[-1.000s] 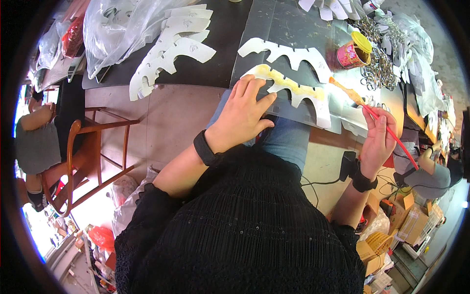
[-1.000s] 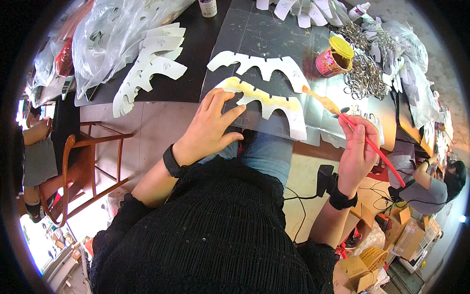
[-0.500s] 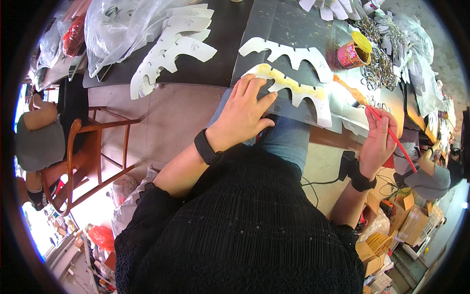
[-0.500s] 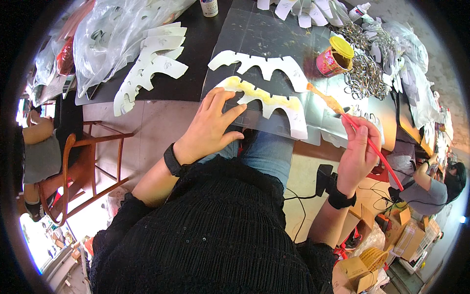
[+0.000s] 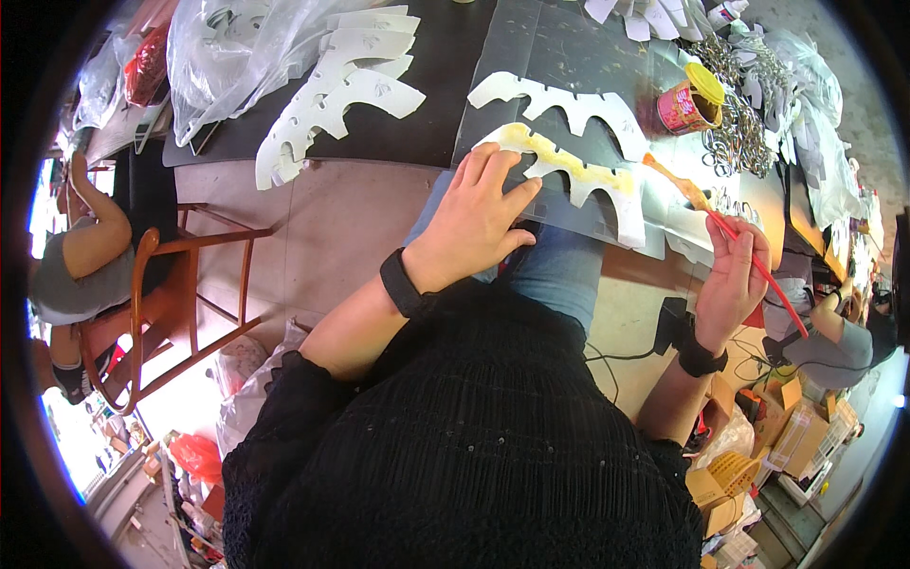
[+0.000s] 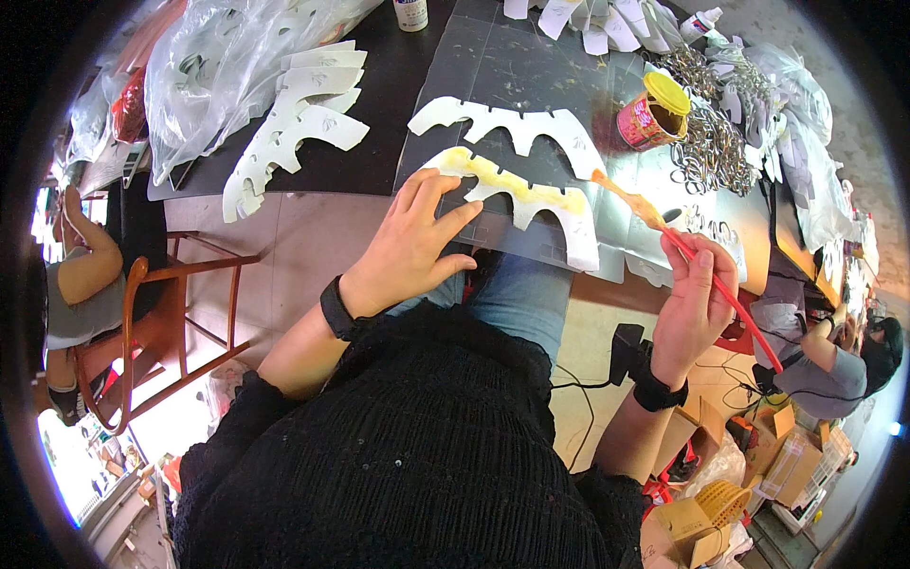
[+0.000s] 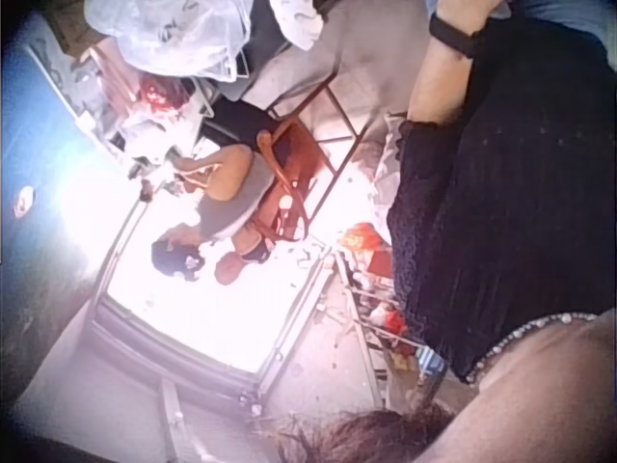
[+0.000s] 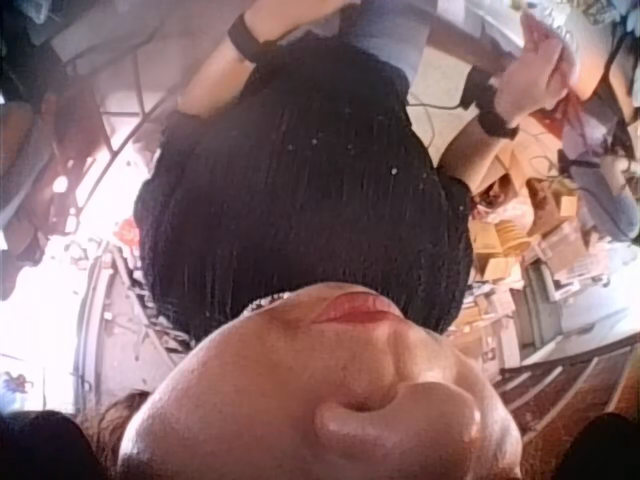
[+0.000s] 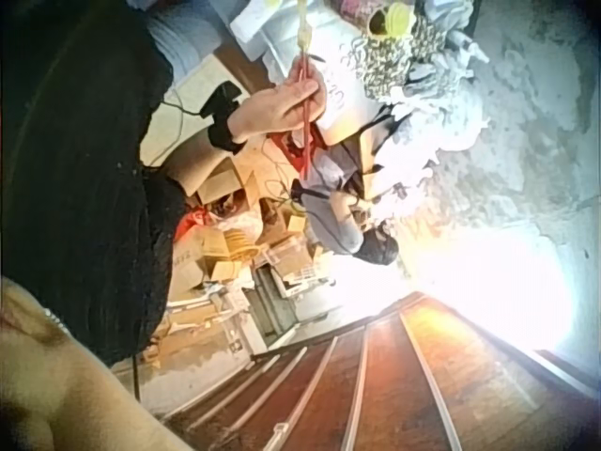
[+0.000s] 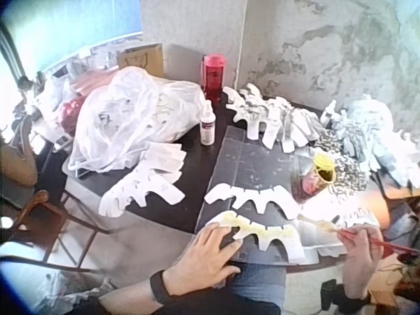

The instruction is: Applying glue to white shoe upper components using a brush and stacking them.

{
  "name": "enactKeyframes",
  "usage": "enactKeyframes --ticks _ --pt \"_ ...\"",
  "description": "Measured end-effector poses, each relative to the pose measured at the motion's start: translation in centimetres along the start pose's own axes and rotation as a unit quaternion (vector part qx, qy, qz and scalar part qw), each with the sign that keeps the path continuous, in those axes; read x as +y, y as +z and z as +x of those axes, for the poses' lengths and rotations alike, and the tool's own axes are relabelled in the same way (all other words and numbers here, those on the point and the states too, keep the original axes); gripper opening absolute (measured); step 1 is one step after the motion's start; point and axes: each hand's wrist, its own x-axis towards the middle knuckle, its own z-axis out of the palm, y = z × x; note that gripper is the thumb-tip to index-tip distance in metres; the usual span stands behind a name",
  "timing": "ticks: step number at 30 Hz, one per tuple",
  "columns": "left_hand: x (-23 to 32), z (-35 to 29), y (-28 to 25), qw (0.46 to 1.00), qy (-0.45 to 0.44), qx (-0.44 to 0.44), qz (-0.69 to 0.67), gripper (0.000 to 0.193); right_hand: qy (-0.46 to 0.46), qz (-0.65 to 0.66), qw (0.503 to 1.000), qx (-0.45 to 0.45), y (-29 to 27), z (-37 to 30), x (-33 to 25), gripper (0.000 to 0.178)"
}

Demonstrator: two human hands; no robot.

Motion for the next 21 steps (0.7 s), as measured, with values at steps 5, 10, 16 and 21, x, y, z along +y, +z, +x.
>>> enactKeyframes --ticks 5,10,16,21 --pt "0.0 0.2 0.0 1.000 -0.004 0.002 0.007 0.055 0.051 -0.014 0.997 -0.063 1.3 -0.4 0.7 0.015" --pt "0.3 0.6 -0.4 1.000 0.001 -0.001 -0.024 0.053 0.006 0.069 0.998 0.005 -1.5 0.6 0.2 0.020" --pt "0.3 0.5 -0.9 1.000 0.001 -0.005 -0.026 0.052 -0.063 0.035 0.996 0.046 -2.5 4.1 -2.1 0.022" --pt "0.4 0.6 -0.8 1.000 0.000 0.001 -0.016 0.050 -0.059 -0.102 0.992 0.047 -0.9 8.6 -2.3 0.022"
